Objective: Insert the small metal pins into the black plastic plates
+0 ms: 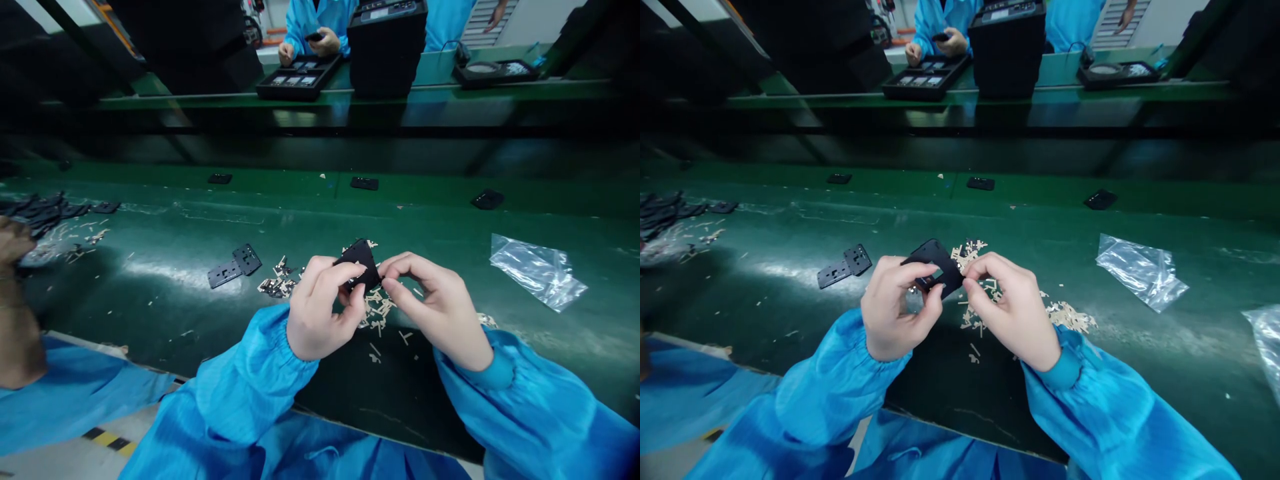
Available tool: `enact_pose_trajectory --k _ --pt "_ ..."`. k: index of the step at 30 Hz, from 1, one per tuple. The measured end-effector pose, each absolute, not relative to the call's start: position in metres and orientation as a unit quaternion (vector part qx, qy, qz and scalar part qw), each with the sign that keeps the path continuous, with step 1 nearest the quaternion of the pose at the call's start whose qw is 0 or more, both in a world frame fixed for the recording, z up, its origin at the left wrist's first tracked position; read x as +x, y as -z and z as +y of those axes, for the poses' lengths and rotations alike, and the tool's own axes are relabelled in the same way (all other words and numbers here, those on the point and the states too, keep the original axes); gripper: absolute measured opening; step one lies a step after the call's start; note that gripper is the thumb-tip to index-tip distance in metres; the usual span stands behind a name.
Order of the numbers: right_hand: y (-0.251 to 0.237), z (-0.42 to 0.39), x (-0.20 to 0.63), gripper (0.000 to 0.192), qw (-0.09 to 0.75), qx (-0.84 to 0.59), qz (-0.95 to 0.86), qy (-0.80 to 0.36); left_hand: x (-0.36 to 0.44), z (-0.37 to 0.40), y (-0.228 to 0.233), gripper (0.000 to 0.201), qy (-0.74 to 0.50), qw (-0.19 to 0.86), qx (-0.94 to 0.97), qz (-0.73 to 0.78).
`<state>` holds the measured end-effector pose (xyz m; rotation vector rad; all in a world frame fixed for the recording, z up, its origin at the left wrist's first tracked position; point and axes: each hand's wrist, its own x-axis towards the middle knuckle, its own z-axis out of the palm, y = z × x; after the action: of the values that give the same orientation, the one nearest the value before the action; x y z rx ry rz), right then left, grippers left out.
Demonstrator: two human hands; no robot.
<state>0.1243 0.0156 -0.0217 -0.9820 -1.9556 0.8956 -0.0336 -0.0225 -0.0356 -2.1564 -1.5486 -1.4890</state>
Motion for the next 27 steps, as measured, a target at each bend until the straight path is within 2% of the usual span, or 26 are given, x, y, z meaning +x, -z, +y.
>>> enact_pose_trajectory --k 3,7,18,27 --pt "0.0218 0.0181 0.1259 0.009 0.369 -0.389 -0.738 -0.41 -0.0343 -0.0225 0.0358 0.028 0.49 0.051 -0.711 -0.502" --pt "0.022 0.0192 0.1264 0.009 0.362 -0.395 -0.727 -0.43 -0.0347 -0.0221 0.0349 0.026 0.491 0.042 -0.713 -0.499" --pt "0.0225 0.0183 0.1271 0.007 0.36 -0.388 -0.726 -0.44 -0.0354 -0.021 0.0313 0.027 0.509 0.017 -0.711 -0.485" --pt "0.0217 0.0157 0.125 0.009 0.375 -0.402 -0.738 -0.391 -0.0356 -0.0211 0.0335 0.032 0.531 -0.024 -0.706 -0.467"
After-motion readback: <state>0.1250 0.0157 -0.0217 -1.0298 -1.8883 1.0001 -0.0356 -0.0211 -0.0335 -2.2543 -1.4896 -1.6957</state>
